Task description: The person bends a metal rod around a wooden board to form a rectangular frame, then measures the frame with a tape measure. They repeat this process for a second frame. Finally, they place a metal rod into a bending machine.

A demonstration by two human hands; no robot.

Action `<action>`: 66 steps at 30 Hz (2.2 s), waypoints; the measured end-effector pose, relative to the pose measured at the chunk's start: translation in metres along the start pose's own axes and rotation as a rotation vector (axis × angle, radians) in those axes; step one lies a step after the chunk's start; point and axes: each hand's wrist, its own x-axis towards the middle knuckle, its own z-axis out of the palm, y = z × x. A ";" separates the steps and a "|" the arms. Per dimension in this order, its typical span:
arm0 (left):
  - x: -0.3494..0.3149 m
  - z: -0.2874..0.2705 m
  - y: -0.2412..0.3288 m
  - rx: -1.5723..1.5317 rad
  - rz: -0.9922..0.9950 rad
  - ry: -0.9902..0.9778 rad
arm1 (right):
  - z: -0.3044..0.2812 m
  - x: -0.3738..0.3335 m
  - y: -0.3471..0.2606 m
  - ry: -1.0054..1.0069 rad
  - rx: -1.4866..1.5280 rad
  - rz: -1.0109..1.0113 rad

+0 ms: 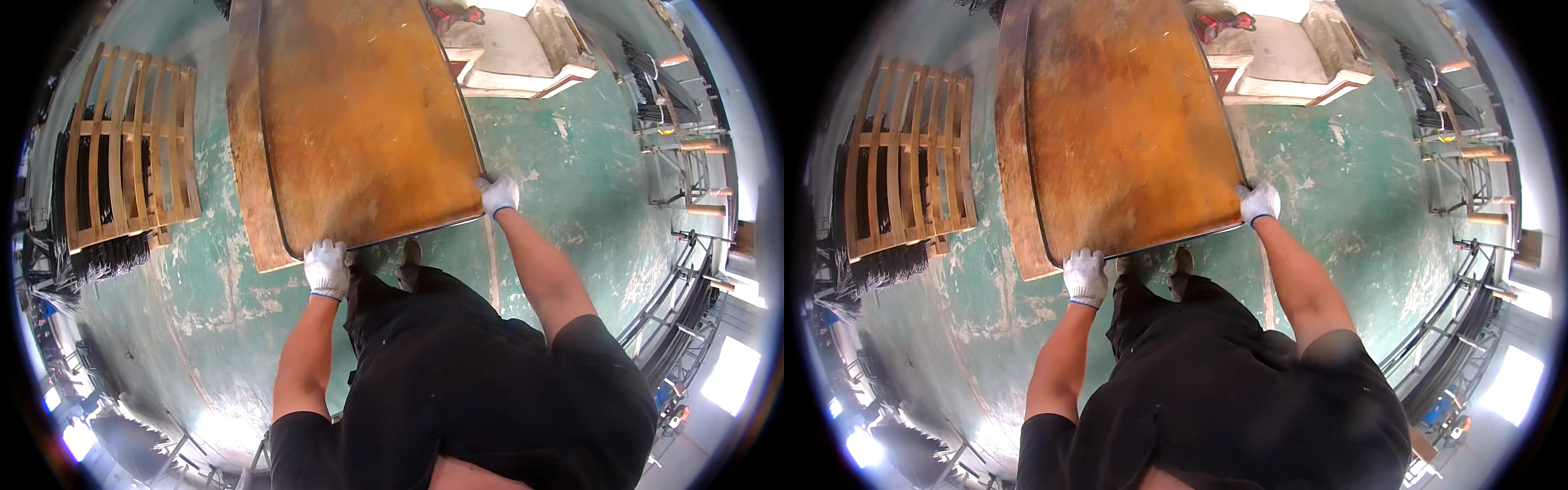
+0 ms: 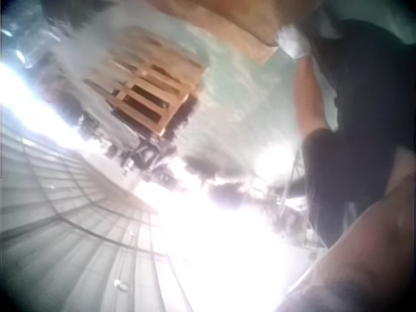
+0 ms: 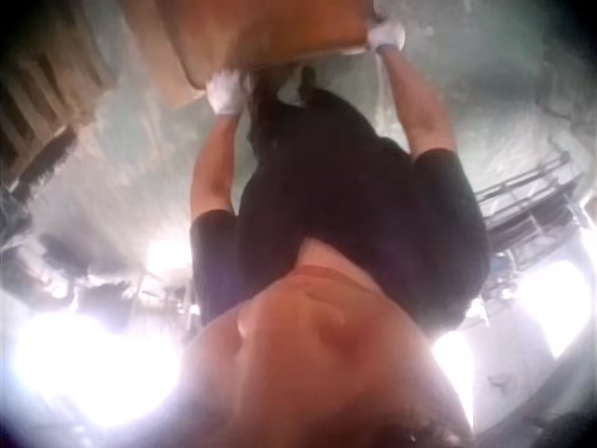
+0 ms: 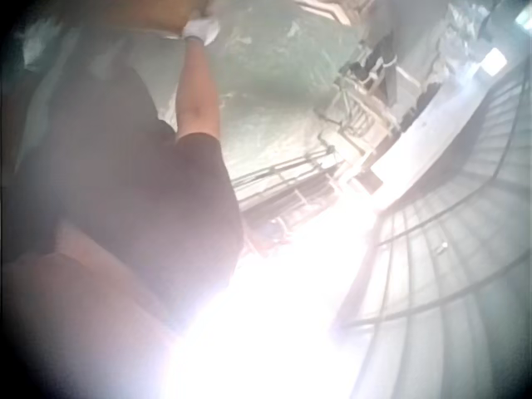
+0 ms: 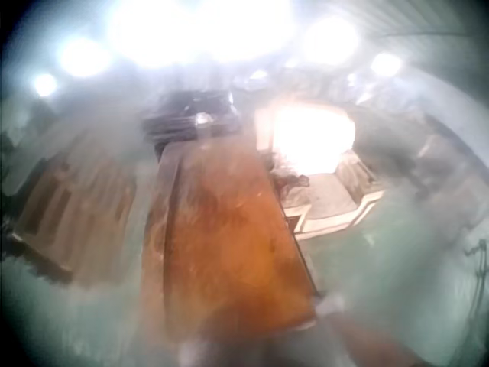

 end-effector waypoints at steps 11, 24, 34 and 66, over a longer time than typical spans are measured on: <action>-0.001 0.009 -0.010 0.000 0.025 -0.001 | 0.003 0.007 -0.004 0.055 -0.060 -0.132; -0.008 0.013 -0.008 -0.002 -0.061 0.033 | -0.030 -0.069 0.000 -0.048 -0.152 -0.953; -0.010 0.017 -0.020 -0.009 -0.047 0.027 | -0.011 -0.076 -0.001 0.072 -0.165 -1.012; -0.160 0.072 0.006 -0.551 -0.656 -0.156 | -0.005 -0.083 0.000 -0.025 -0.196 -0.957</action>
